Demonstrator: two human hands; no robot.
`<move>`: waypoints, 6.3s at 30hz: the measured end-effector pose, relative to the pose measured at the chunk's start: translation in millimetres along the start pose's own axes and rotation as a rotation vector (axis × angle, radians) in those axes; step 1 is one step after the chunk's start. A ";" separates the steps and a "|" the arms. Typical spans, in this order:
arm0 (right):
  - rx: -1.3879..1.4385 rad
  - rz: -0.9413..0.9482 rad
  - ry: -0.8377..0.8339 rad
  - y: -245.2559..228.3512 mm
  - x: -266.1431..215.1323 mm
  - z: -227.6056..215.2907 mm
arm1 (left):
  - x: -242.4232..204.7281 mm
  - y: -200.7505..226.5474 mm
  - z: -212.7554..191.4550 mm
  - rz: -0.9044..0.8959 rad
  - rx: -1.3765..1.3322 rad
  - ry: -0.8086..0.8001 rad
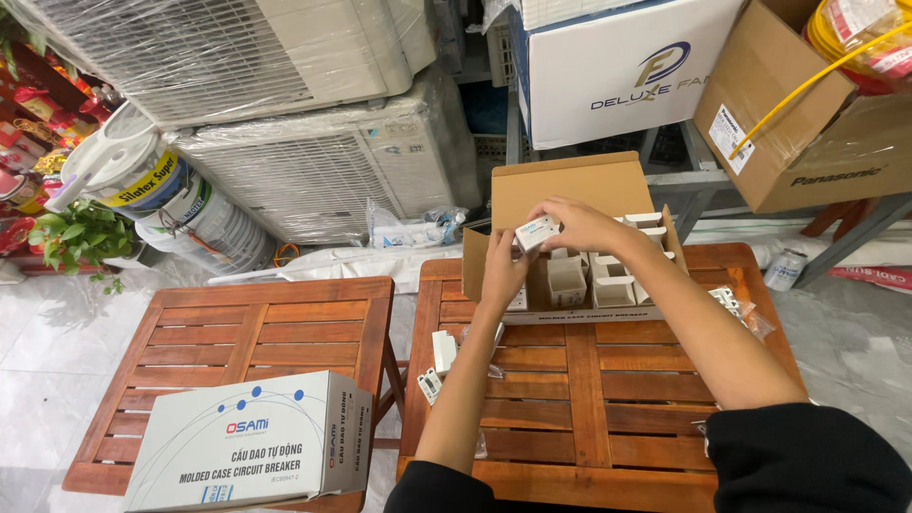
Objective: The person repeatedly picks up white molded case circuit breakers from a wooden table, rotates them to view different sides, and places them into a cardboard box with internal dividers. The person handles the breakers one at a time, removing plastic wrapping from some before packing.
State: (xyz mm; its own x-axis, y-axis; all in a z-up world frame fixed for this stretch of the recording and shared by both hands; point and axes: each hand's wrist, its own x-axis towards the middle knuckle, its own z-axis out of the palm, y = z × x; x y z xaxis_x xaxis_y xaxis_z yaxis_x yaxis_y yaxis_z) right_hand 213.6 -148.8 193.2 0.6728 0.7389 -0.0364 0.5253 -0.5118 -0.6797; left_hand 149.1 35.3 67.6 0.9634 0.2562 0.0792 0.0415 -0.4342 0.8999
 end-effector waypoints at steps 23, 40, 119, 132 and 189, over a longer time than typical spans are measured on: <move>-0.546 -0.059 0.171 121.7 77.2 73.3 | -28.1 -80.6 21.6 0.464 0.790 0.286; -0.520 0.070 0.147 116.8 -15.2 40.8 | -35.8 -64.9 11.5 0.320 0.756 0.105; -0.052 -0.661 0.692 -99.3 -244.7 240.5 | -358.2 12.4 -56.3 -0.296 -1.305 -0.061; 0.057 -0.383 0.720 -91.2 -325.4 212.2 | -371.0 2.1 4.4 -0.328 -1.517 -0.447; 0.358 -0.327 0.663 -77.3 -333.2 230.2 | -375.7 25.2 18.2 -0.419 -1.332 -0.308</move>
State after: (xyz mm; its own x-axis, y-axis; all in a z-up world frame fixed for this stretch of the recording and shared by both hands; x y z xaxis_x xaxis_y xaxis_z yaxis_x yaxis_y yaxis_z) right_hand -171.1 -254.5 89.2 0.7414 0.3564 0.5687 0.6260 -0.0618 -0.7774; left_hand -206.9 -87.6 52.7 0.9677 -0.1085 -0.2275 0.2229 0.7898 0.5714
